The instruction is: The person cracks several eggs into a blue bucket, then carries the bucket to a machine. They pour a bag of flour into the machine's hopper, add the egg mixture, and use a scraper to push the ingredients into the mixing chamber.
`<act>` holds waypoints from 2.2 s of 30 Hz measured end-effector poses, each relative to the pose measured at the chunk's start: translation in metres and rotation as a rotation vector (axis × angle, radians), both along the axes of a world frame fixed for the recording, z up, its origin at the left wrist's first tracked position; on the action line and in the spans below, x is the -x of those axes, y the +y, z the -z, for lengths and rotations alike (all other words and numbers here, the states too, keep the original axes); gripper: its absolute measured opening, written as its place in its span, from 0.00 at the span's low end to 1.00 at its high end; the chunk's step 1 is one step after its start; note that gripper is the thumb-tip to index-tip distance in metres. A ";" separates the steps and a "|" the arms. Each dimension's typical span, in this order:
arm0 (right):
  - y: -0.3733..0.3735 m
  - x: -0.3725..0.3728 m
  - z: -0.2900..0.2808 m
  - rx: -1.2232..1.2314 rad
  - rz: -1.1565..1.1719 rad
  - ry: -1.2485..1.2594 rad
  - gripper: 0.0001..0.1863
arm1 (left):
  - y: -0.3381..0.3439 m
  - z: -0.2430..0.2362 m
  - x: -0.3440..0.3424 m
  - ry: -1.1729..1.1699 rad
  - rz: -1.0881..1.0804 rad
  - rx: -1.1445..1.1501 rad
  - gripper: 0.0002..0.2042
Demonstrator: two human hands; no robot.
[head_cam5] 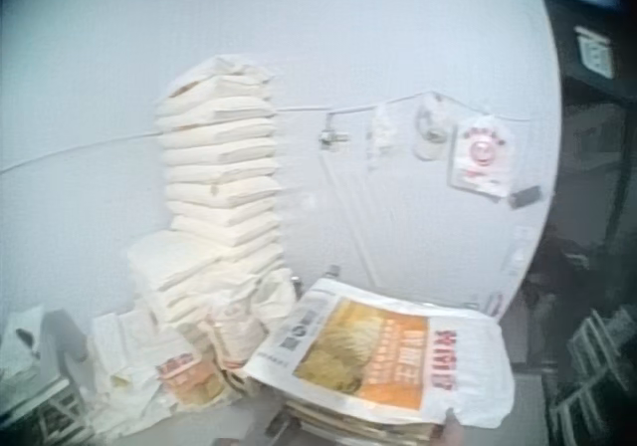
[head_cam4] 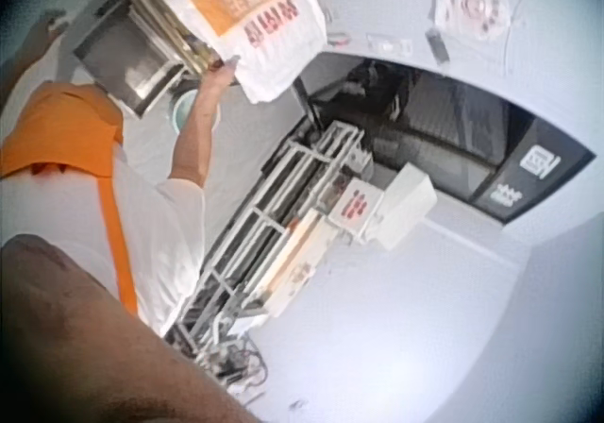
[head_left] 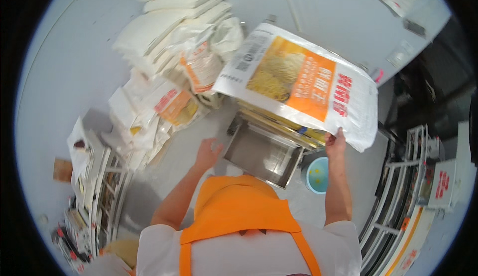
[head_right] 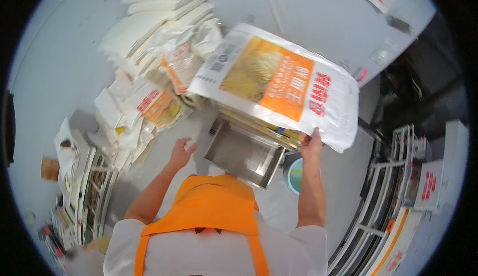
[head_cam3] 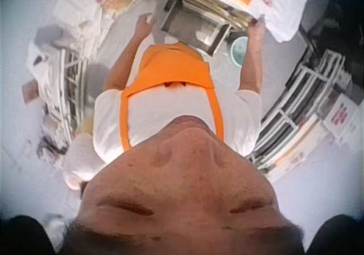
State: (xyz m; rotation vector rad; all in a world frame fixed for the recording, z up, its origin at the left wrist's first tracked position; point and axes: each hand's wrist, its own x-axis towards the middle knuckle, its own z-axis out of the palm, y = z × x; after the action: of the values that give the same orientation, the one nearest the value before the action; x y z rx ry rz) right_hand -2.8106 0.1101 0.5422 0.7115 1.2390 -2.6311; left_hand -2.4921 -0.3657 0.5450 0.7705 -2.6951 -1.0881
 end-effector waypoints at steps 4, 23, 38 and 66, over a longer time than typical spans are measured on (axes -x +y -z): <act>-0.014 -0.016 -0.030 -0.151 0.029 -0.096 0.21 | -0.006 -0.057 0.133 0.324 0.189 0.303 0.28; -0.080 -0.022 -0.020 -1.288 0.445 -0.190 0.47 | -0.095 -0.072 0.358 0.056 0.513 0.446 0.43; -0.102 0.095 0.020 -0.866 0.958 -0.182 0.31 | -0.200 -0.054 0.463 -0.132 0.568 -0.844 0.28; -0.126 0.104 -0.001 -1.239 0.795 -0.617 0.36 | -0.372 -0.515 1.024 0.865 0.242 0.433 0.35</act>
State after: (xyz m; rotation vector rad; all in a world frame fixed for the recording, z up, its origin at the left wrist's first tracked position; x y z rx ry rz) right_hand -2.9142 -0.0163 0.5429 2.3013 2.5858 -1.3243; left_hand -3.5162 -0.7380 1.0602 -0.1073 -2.1400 -0.6087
